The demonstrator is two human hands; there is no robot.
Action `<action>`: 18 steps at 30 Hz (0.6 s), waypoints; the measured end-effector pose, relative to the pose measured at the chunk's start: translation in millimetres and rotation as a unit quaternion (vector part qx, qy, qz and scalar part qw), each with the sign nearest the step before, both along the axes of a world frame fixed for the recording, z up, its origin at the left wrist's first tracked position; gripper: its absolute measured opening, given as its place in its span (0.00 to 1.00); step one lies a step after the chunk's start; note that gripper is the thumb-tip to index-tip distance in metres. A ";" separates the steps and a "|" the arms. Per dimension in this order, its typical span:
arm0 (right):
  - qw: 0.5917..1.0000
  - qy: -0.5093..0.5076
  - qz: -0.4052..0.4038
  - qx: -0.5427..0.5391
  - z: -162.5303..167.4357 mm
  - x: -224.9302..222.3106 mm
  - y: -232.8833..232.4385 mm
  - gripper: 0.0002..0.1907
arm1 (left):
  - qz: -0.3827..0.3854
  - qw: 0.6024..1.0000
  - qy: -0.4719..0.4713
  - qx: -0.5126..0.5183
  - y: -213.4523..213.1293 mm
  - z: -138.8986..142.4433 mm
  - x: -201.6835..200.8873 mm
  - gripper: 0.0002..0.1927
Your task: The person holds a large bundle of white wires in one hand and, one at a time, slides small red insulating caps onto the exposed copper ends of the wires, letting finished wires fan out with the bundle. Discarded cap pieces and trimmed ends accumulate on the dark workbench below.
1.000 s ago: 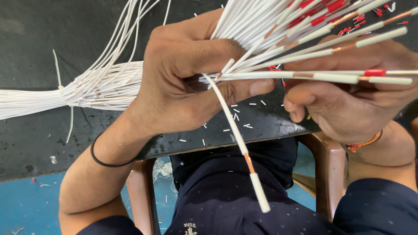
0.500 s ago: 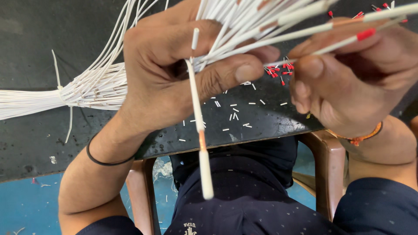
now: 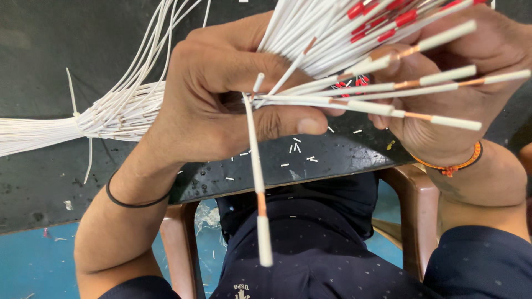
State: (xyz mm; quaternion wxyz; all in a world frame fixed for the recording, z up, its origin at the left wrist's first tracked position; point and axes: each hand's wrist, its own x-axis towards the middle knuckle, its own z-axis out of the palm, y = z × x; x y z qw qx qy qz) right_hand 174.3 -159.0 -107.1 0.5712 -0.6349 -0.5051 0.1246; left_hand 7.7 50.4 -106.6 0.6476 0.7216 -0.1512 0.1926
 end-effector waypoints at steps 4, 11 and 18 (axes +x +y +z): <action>0.981 -0.188 0.043 0.005 -2.4 13.0 -1.5 0.10 | 0.015 0.999 -0.013 0.047 -0.7 1.0 0.9 0.12; 0.991 0.134 -0.001 -0.013 -6.4 2.2 -9.1 0.08 | 0.032 0.998 -0.029 0.036 1.2 -5.0 0.6 0.13; 0.983 0.164 0.077 -0.027 -10.9 -3.9 -28.7 0.20 | 0.049 0.997 -0.053 0.041 -0.9 -5.0 2.3 0.12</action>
